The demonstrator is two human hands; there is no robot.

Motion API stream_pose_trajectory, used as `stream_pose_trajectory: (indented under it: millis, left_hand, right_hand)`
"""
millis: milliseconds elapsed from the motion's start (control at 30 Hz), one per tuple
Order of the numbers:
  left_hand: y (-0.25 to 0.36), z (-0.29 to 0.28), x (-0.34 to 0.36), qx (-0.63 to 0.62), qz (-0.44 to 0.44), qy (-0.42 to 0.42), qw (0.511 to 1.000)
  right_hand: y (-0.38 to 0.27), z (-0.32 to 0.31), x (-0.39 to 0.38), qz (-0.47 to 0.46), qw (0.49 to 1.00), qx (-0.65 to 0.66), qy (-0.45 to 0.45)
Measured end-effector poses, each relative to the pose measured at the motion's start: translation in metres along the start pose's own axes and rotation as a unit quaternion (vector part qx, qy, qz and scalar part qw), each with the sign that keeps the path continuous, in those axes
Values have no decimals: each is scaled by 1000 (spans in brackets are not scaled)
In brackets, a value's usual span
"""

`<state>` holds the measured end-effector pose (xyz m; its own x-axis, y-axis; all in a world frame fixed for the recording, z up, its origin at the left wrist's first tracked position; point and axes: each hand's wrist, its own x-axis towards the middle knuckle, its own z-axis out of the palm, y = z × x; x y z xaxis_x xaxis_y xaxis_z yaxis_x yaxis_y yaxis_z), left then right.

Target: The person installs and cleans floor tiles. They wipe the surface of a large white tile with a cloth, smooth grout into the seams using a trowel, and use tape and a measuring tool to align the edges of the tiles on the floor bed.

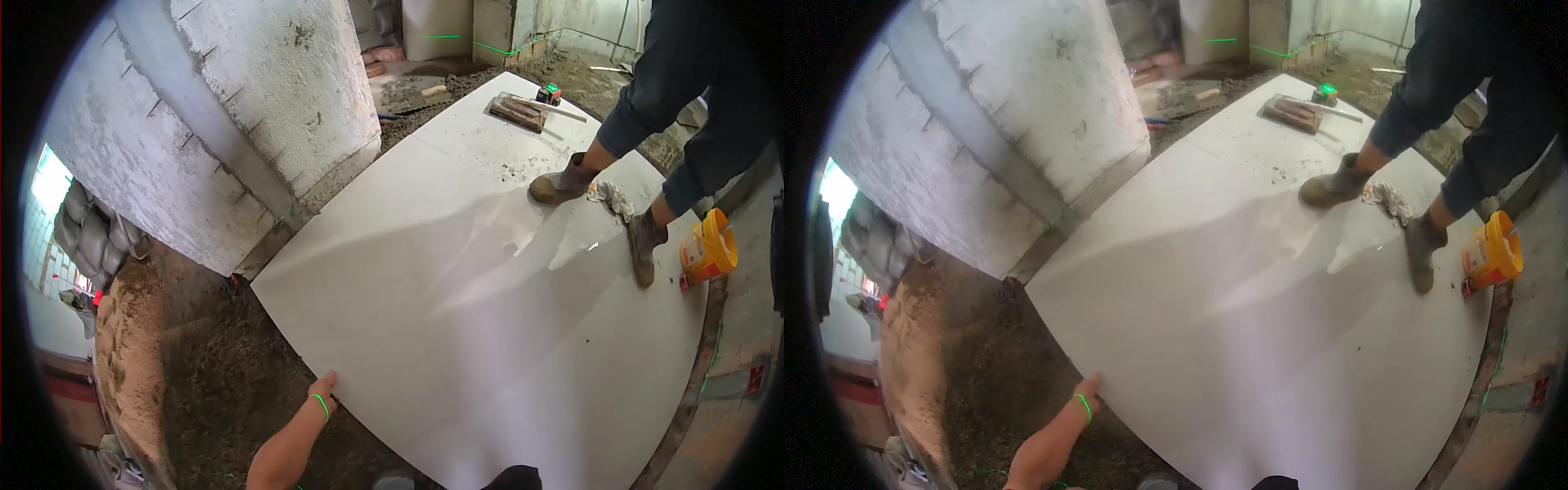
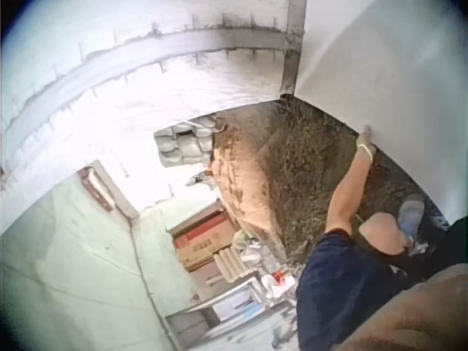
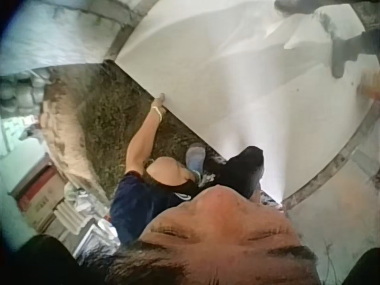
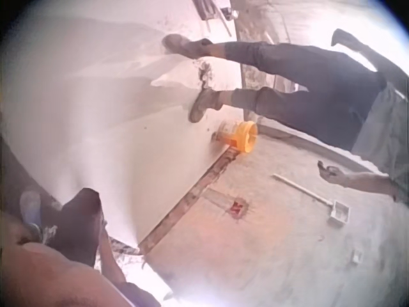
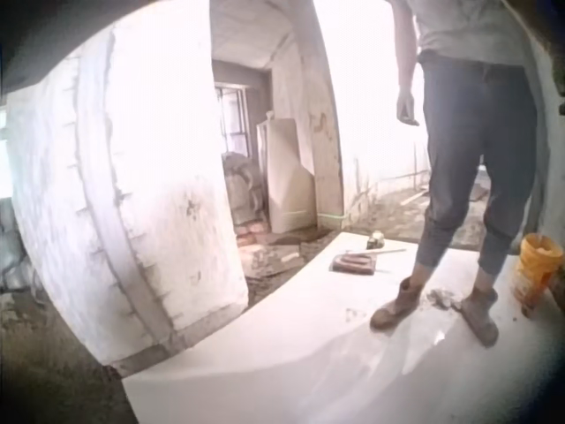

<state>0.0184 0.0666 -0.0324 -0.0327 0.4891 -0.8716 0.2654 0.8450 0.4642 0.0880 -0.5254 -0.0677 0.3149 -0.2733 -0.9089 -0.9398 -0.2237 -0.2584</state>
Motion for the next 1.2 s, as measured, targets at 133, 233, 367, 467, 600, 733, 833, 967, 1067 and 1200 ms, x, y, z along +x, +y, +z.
stream_pose_trajectory:
  millis: [133,233,367,467,600,733,833,967,1067,1200]
  left_hand:
    - [0,1,-1,28,20,1,999]
    - [0,0,-3,35,44,2,998]
    - [-6,-2,4,31,12,15,999]
    - [-11,-7,22,17,13,3,1000]
    - [-19,-16,49,11,-23,-8,1000]
    - [-19,-22,52,37,-16,-29,999]
    - [-13,-16,38,114,-22,19,993]
    - [-2,-2,5,42,8,10,999]
    - [0,0,-25,82,29,73,994]
    - [3,-1,-41,46,72,-10,996]
  right_hand:
    - [-3,1,-4,-1,1000,-3,-1]
    - [-4,2,-6,-6,1000,-4,-2]
    - [-6,4,-9,-15,1000,-13,-4]
    - [-10,5,-12,-26,999,-24,-5]
    - [-13,5,-12,-36,999,-32,-5]
    - [-7,2,-12,-38,999,-34,-6]
    - [-2,-1,-11,-31,999,-38,-4]
    - [6,-8,-12,-21,999,-42,-7]
    - [26,-22,-18,-10,999,-42,-3]
    - [78,-61,-35,45,996,-83,4]
